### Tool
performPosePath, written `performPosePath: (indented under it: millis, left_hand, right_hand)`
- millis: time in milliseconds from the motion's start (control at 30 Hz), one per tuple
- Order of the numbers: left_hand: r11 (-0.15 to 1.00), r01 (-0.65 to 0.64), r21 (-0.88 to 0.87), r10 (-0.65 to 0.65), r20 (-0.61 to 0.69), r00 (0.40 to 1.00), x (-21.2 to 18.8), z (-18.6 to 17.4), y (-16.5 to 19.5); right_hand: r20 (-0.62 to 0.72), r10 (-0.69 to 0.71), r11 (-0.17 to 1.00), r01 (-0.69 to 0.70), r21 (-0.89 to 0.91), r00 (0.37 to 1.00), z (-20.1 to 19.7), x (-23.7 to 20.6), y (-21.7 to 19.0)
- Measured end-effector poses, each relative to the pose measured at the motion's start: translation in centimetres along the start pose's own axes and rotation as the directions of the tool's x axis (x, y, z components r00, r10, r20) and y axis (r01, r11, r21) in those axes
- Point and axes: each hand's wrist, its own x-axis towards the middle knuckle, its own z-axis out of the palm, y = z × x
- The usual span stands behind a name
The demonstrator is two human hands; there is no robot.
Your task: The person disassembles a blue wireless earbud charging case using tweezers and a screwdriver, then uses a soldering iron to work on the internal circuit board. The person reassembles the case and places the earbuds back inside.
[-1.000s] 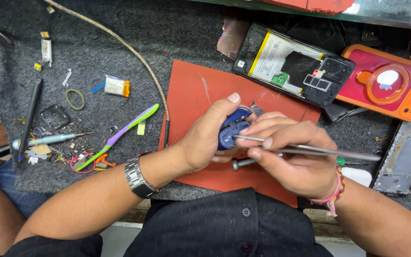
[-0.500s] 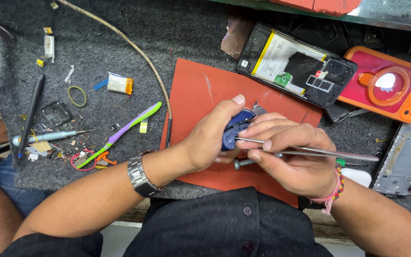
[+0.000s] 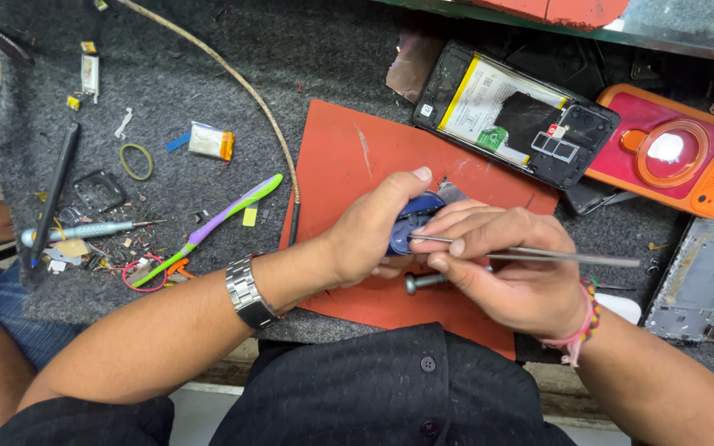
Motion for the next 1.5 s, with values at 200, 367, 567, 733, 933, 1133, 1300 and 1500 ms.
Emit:
performPosePath:
  millis: [200,367,567,733,933,1133,1300,1500]
  left_hand:
    - [1.000,-0.005,-0.010,0.005,0.002,1.000,-0.2,0.1,0.1]
    - [0.993,0.006,-0.117,-0.005,0.004,1.000,-0.2,0.2,0.1]
    - [0.981,0.019,-0.194,-0.029,-0.045,0.999,-0.1,0.2,0.3]
    - [0.970,0.031,-0.240,-0.031,0.005,1.000,0.0,0.3,0.0]
    - [0.903,0.039,-0.428,0.002,0.094,0.996,-0.1,0.6,-0.2]
    - [0.873,0.027,-0.487,0.033,0.114,0.993,-0.4,1.1,-0.3]
    - [0.865,0.015,-0.502,0.034,0.089,0.995,-0.7,1.4,-0.3]
    - [0.857,-0.008,-0.515,0.030,0.035,0.999,-0.9,1.7,-0.4]
  right_hand:
    - [0.144,-0.163,0.956,0.193,-0.220,0.976,0.0,0.3,-0.1]
    - [0.134,-0.236,0.944,0.260,-0.206,0.963,0.4,0.9,0.5]
    - [0.195,-0.307,0.892,0.353,-0.282,0.932,0.2,2.0,1.0]
    - [0.235,-0.344,0.841,0.410,-0.353,0.909,0.1,2.2,0.8]
    - [0.221,-0.405,0.802,0.461,-0.379,0.887,0.3,2.2,1.1]
    - [0.212,-0.440,0.765,0.488,-0.420,0.873,0.7,1.9,1.3]
    - [0.263,-0.411,0.757,0.488,-0.434,0.873,0.3,1.6,1.1]
    - [0.233,-0.423,0.731,0.482,-0.484,0.876,0.8,1.3,0.9]
